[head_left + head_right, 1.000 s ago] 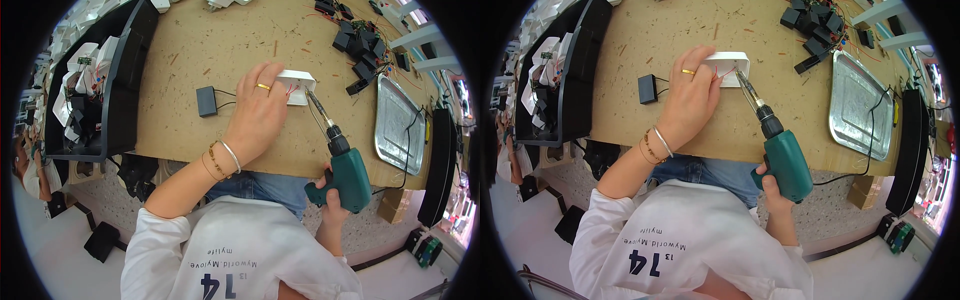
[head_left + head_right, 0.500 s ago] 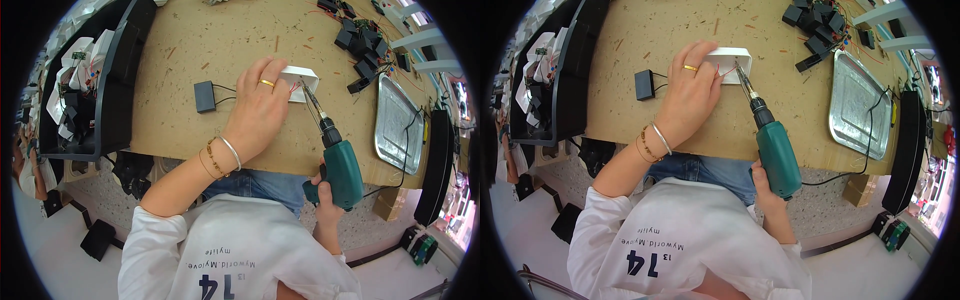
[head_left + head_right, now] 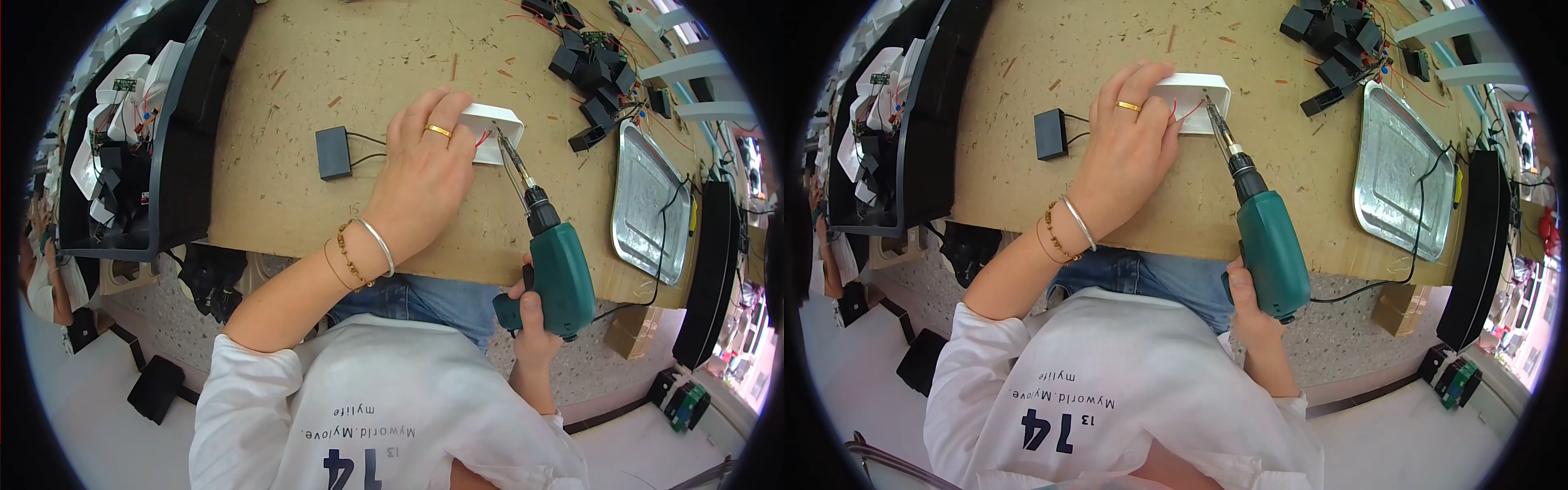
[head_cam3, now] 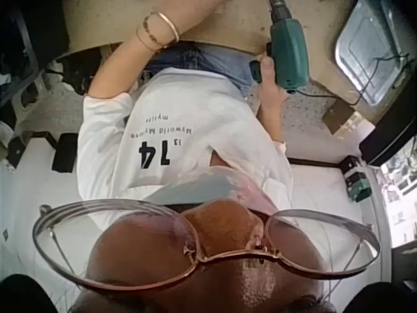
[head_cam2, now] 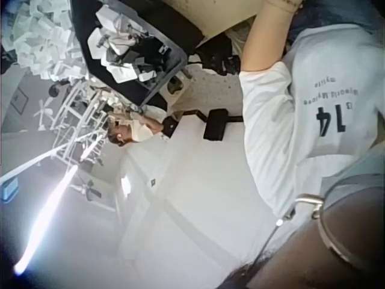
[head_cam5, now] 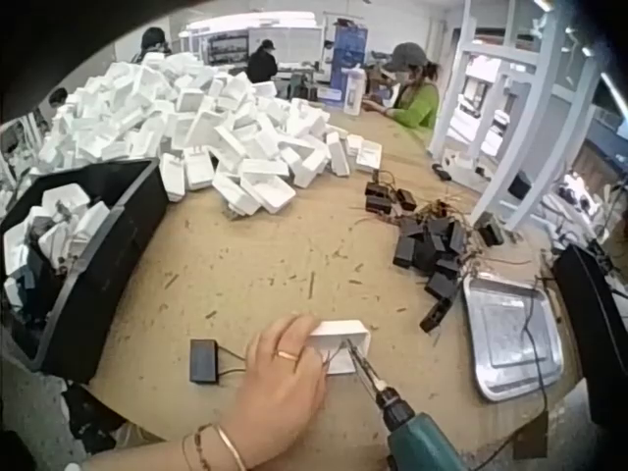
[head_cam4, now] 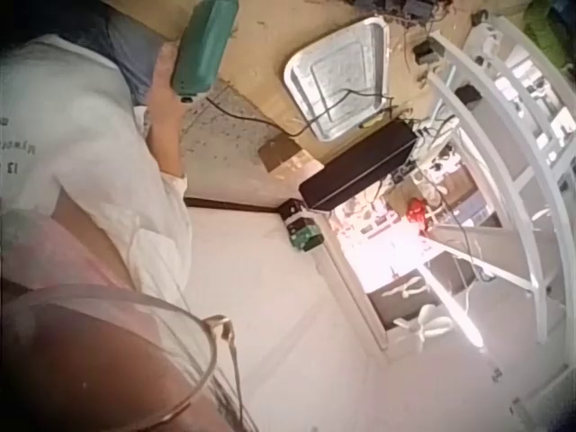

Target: Soldering wires to electronic components inside small white plastic housings at a factory manual workstation.

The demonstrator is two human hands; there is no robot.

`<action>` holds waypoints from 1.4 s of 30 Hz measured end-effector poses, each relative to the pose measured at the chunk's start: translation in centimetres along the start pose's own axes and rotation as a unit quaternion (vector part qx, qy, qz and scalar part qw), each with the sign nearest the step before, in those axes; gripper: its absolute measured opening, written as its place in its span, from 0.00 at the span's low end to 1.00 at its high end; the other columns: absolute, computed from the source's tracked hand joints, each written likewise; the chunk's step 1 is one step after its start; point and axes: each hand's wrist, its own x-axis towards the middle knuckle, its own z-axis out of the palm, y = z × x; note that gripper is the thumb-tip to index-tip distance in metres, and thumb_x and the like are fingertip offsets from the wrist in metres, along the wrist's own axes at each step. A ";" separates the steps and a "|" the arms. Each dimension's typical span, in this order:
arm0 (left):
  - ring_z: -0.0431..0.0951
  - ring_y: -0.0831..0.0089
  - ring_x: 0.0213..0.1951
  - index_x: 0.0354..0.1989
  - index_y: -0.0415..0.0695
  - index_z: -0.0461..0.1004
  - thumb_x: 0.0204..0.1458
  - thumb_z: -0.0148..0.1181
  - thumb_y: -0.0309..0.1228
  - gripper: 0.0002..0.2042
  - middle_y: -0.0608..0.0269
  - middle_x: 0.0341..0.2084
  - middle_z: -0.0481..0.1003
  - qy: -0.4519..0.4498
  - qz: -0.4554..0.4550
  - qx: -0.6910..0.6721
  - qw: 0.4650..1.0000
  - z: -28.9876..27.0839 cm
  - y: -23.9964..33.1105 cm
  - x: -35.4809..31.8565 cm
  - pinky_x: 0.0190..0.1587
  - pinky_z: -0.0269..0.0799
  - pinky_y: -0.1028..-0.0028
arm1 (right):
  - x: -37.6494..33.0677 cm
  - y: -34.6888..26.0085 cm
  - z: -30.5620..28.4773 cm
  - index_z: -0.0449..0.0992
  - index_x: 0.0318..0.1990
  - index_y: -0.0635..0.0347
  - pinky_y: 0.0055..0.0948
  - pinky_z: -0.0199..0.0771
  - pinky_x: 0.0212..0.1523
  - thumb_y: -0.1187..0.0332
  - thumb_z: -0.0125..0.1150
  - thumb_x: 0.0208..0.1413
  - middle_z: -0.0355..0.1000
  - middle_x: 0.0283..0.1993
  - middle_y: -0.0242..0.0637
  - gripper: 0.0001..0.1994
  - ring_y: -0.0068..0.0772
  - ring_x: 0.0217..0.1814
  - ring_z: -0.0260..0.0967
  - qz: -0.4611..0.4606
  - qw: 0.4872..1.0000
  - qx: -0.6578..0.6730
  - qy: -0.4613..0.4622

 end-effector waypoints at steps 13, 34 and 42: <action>0.62 0.53 0.55 0.27 0.38 0.64 0.44 0.59 0.21 0.08 0.54 0.51 0.64 -0.005 -0.005 -0.006 1.000 0.1 -0.2 0.0 0.53 0.60 0.57 | 0.2 0.2 -0.2 0.66 0.53 0.71 0.23 0.68 0.34 0.63 0.59 0.53 0.71 0.45 0.42 0.23 0.21 0.31 0.66 -0.011 0.999 -0.037 -0.009; 0.61 0.53 0.56 0.27 0.37 0.64 0.45 0.58 0.22 0.07 0.55 0.52 0.63 -0.019 -0.005 -0.003 1.000 0.0 -0.3 -0.1 0.54 0.61 0.58 | 0.5 -1.0 0.2 0.69 0.44 0.70 0.22 0.66 0.33 0.66 0.57 0.55 0.70 0.37 0.39 0.15 0.22 0.29 0.66 0.030 0.999 -0.007 0.010; 0.61 0.53 0.56 0.27 0.37 0.64 0.45 0.58 0.22 0.07 0.55 0.52 0.63 -0.013 -0.002 -0.002 1.000 0.1 -0.3 0.0 0.54 0.61 0.58 | 0.3 0.3 -0.7 0.69 0.44 0.69 0.22 0.66 0.33 0.67 0.58 0.54 0.69 0.38 0.40 0.15 0.22 0.29 0.66 -0.005 0.999 -0.040 -0.006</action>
